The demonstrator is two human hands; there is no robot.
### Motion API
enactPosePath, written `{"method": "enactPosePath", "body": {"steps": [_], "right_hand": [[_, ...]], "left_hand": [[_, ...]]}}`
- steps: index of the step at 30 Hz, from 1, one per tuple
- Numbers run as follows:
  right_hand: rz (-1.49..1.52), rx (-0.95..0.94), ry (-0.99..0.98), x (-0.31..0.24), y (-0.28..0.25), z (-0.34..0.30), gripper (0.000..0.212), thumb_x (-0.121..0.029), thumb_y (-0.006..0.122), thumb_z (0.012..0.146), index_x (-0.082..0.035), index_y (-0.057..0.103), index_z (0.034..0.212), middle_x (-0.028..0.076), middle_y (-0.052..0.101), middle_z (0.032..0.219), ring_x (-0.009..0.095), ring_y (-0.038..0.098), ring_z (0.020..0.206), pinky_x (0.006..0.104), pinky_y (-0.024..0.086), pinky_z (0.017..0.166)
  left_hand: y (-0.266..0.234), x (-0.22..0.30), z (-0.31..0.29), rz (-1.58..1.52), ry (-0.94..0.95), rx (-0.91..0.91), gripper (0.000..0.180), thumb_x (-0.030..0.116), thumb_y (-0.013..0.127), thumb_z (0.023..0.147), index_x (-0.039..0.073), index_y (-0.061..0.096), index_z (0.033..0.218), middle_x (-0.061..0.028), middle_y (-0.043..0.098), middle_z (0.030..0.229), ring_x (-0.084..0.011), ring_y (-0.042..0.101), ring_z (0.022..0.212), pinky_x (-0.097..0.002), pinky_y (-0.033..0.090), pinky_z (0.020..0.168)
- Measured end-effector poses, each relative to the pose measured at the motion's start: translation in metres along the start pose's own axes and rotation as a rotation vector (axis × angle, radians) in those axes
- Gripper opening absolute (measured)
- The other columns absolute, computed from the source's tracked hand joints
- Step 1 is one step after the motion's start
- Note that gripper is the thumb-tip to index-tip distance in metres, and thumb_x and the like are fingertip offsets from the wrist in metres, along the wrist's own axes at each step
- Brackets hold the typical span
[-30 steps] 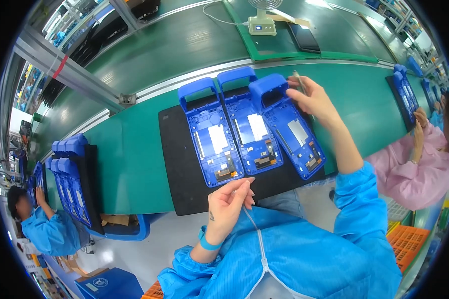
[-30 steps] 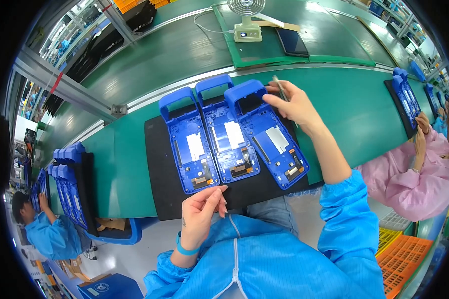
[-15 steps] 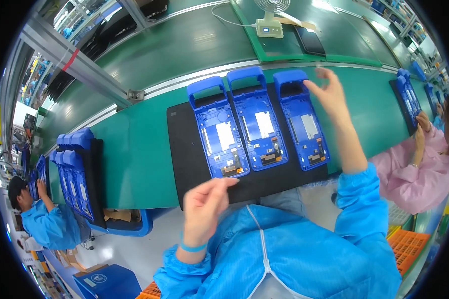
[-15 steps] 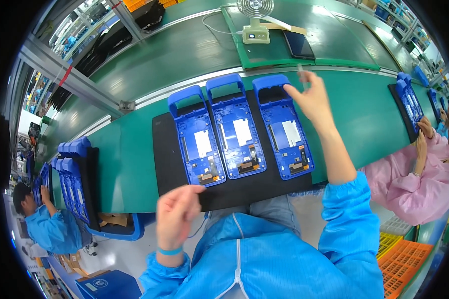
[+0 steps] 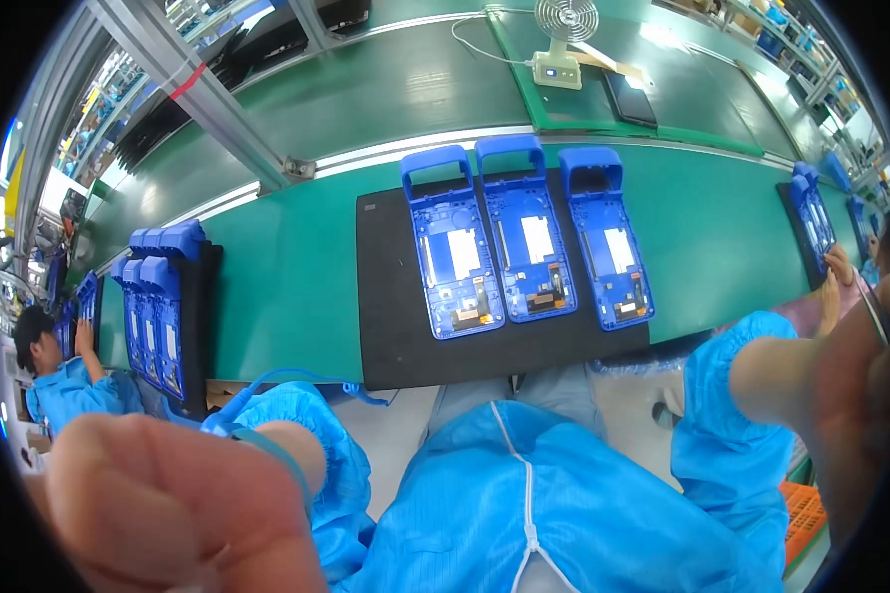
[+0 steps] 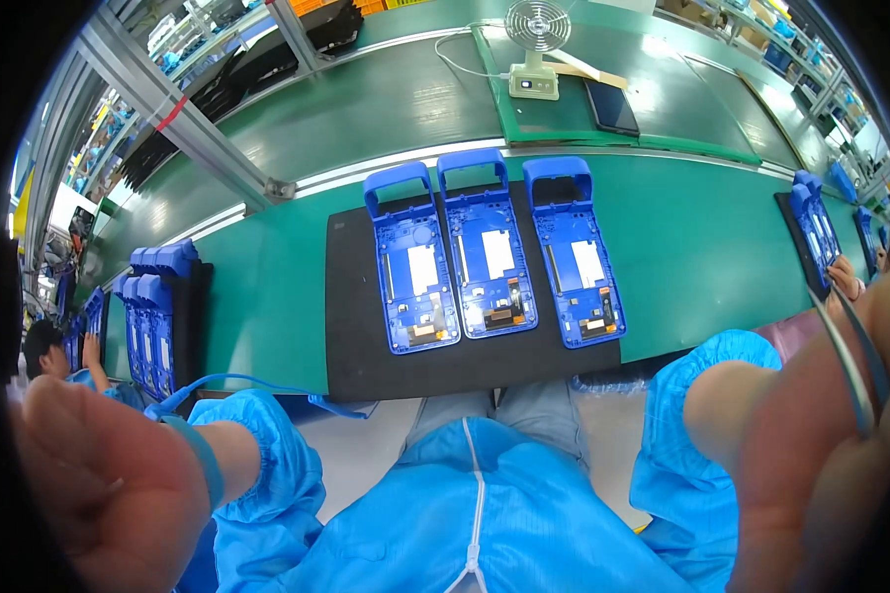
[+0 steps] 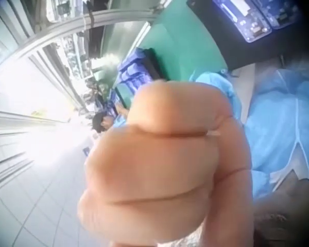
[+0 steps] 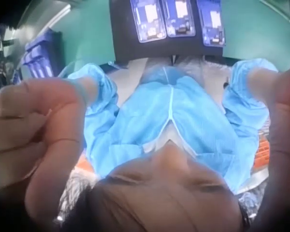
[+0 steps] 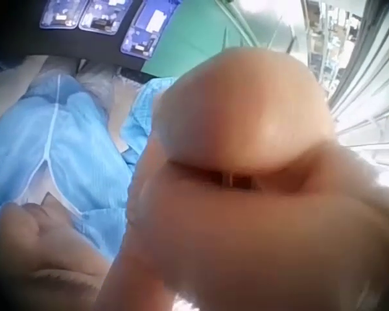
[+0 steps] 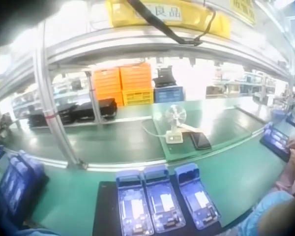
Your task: The person assembles electronic components into blue plastic casings by hand, inserting circuit boards, flex cables, and black mounting pads from a component tray into the casings using a precision tool.
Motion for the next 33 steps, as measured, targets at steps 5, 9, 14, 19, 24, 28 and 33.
{"method": "enactPosePath", "body": {"steps": [5, 9, 14, 19, 24, 28, 33], "right_hand": [[-0.030, -0.034, -0.057, -0.012, 0.037, 0.000, 0.030, -0.011, 0.055, 0.079, -0.001, 0.048, 0.107, 0.002, 0.051, 0.071, 0.005, 0.027, 0.040, 0.0209, 0.027, 0.047], [-0.044, -0.097, -0.097, -0.020, 0.032, 0.000, 0.028, -0.012, 0.056, 0.078, -0.001, 0.049, 0.103, 0.002, 0.050, 0.070, 0.005, 0.028, 0.041, 0.0216, 0.027, 0.047], [-0.047, -0.158, -0.139, -0.026, 0.041, 0.004, 0.026, -0.012, 0.057, 0.077, -0.002, 0.049, 0.100, 0.002, 0.049, 0.068, 0.006, 0.029, 0.043, 0.0223, 0.028, 0.048], [-0.058, -0.206, -0.190, -0.032, 0.042, 0.000, 0.024, -0.012, 0.058, 0.076, -0.002, 0.050, 0.096, 0.002, 0.047, 0.066, 0.006, 0.031, 0.044, 0.0231, 0.028, 0.048], [-0.074, -0.254, -0.211, -0.033, 0.041, -0.004, 0.021, -0.013, 0.058, 0.075, -0.002, 0.050, 0.092, 0.002, 0.046, 0.064, 0.007, 0.032, 0.045, 0.0239, 0.029, 0.049], [-0.088, -0.299, -0.217, -0.043, 0.023, -0.004, 0.020, -0.013, 0.059, 0.074, -0.003, 0.050, 0.089, 0.003, 0.045, 0.062, 0.008, 0.033, 0.046, 0.0245, 0.029, 0.050], [-0.130, -0.339, -0.242, -0.042, 0.047, -0.008, 0.018, -0.013, 0.060, 0.073, -0.003, 0.051, 0.085, 0.003, 0.044, 0.060, 0.008, 0.035, 0.047, 0.0252, 0.030, 0.050]], "left_hand": [[-0.008, 0.019, 0.001, -0.014, 0.067, -0.056, 0.007, 0.003, 0.055, 0.074, 0.003, 0.048, 0.070, -0.0010, 0.036, 0.061, -0.0093, 0.033, 0.049, -0.0223, 0.022, 0.040], [-0.008, 0.019, 0.003, -0.022, 0.114, -0.063, 0.008, 0.003, 0.054, 0.074, 0.003, 0.048, 0.069, -0.0012, 0.037, 0.061, -0.0095, 0.034, 0.048, -0.0224, 0.022, 0.040], [-0.006, 0.031, 0.007, -0.013, 0.171, -0.088, 0.009, 0.003, 0.054, 0.074, 0.004, 0.047, 0.068, -0.0016, 0.039, 0.061, -0.0099, 0.034, 0.048, -0.0224, 0.022, 0.040], [0.001, 0.034, 0.008, -0.009, 0.233, -0.127, 0.011, 0.004, 0.054, 0.075, 0.005, 0.046, 0.067, -0.0019, 0.040, 0.062, -0.0102, 0.035, 0.048, -0.0225, 0.022, 0.040], [0.000, 0.034, 0.011, -0.008, 0.265, -0.168, 0.012, 0.004, 0.053, 0.075, 0.005, 0.045, 0.066, -0.0022, 0.041, 0.062, -0.0106, 0.035, 0.047, -0.0226, 0.022, 0.040], [0.011, 0.033, 0.010, -0.011, 0.279, -0.198, 0.014, 0.004, 0.053, 0.075, 0.006, 0.045, 0.065, -0.0025, 0.042, 0.062, -0.0108, 0.035, 0.047, -0.0226, 0.023, 0.040], [0.007, 0.043, 0.005, -0.039, 0.313, -0.254, 0.015, 0.004, 0.053, 0.076, 0.007, 0.044, 0.064, -0.0028, 0.044, 0.063, -0.0112, 0.036, 0.046, -0.0227, 0.023, 0.039]]}}
Point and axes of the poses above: each hand's wrist, its own z-axis towards the middle knuckle, its own y-axis out of the palm, x = y × z, the point moved 10 cm from there along z, towards the middle knuckle
